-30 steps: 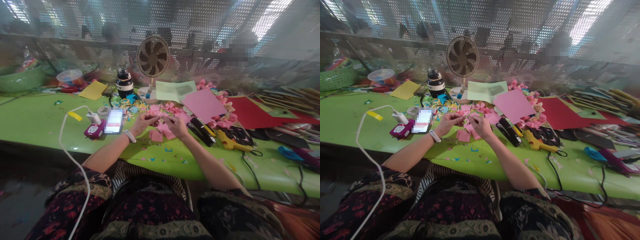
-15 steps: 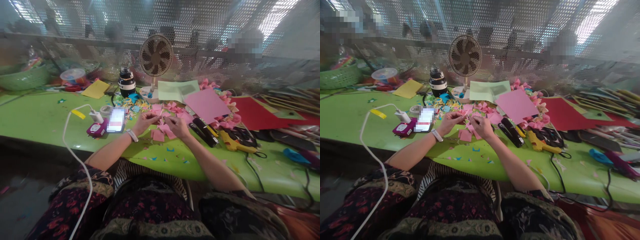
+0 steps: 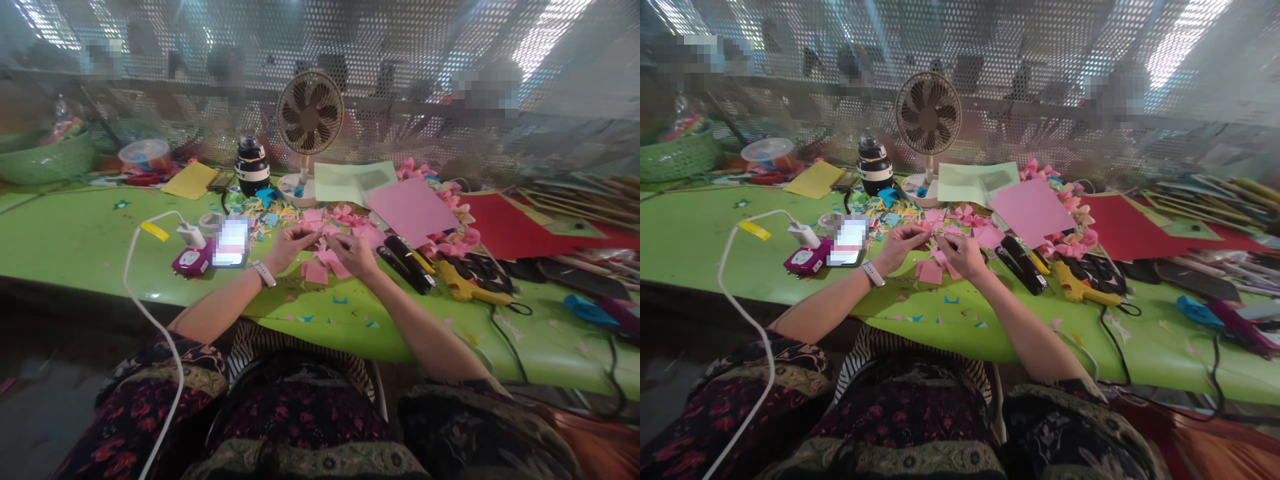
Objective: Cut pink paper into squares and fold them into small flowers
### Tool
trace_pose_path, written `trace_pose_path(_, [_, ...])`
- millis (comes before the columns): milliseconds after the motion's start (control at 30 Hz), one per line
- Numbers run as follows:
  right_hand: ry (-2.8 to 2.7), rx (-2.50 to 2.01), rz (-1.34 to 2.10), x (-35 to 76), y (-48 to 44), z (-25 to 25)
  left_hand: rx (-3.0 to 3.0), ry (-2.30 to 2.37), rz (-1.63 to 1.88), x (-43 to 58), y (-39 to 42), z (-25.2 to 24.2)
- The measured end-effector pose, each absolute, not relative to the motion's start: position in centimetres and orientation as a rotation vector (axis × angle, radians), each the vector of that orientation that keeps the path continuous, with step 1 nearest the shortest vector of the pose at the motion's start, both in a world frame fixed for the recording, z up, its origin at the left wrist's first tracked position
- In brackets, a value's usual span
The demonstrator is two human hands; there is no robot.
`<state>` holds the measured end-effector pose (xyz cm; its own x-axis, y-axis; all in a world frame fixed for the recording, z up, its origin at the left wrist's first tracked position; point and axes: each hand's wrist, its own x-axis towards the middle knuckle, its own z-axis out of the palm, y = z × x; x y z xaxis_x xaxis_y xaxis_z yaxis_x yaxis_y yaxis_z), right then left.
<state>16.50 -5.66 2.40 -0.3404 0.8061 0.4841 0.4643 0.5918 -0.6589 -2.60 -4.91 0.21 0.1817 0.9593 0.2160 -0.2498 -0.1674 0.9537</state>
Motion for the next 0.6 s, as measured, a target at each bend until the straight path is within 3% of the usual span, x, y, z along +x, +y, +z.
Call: trace_pose_path(600, [-2.008, -0.862, 0.435, 16.3, -4.6, 0.2, 1.193, 0.85, 1.458, -2.4, -4.9, 0.3])
